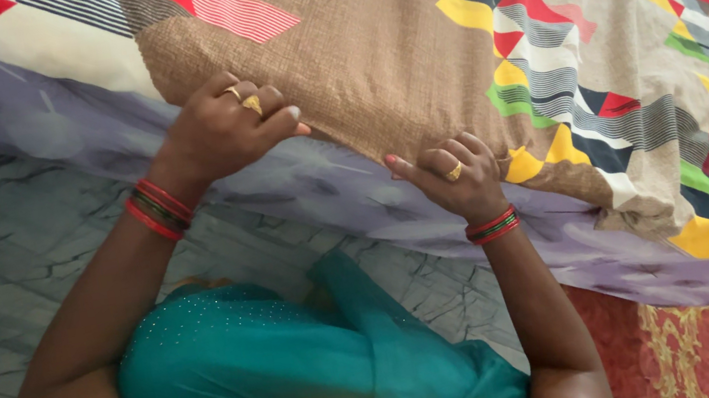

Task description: The person makes a bed by smoothing and tucking a patterned bedsheet under the mattress by hand.

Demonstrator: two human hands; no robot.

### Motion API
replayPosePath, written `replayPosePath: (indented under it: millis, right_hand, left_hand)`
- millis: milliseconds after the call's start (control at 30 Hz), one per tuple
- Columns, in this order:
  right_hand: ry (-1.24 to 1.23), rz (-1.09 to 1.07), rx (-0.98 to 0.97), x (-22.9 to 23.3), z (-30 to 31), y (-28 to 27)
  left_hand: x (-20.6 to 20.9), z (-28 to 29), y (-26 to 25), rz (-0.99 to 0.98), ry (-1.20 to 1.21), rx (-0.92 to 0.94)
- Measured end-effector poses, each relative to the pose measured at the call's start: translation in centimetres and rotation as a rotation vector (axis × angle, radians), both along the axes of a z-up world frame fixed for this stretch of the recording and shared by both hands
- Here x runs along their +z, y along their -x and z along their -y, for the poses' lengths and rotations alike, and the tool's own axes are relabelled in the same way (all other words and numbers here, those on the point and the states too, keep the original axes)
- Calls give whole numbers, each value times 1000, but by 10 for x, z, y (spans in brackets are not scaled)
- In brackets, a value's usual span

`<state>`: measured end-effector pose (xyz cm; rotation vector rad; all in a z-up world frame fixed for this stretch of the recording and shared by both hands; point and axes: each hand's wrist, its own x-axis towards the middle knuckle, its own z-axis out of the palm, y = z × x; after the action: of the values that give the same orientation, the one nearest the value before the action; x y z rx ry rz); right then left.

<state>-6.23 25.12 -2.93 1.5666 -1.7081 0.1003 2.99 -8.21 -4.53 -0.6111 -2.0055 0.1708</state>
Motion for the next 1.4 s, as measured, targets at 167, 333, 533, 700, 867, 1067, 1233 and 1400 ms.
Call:
replayPosePath:
  millis: [167,333,533,700,867,1067,1233,1400]
  right_hand:
    - [-23,-69,75,-4,-3,-1]
    - [-18,-165,-10,-10,6,3]
    - [-26,84,-52,1,10,-5]
    - [43,50,-101,11,18,-17]
    - [64,82,-149,11,50,-23]
    - [94,72,-61,-8,53,-8]
    - [45,-71,-5,-16,43,-3]
    - [-41,-32,57,-14,47,-1]
  left_hand:
    - [-9,3,2,66,2,-38]
    - [-18,0,8,38,-35,8]
    - [-13,4,-1,34,-68,-40]
    - [-9,30,-18,-49,-128,3]
    - [-19,50,-19,-36,-155,90]
    - [-33,49,-11,-8,-143,254]
    - [-28,55,-14,-3,-122,119]
    - [-30,56,-21,-49,-89,120]
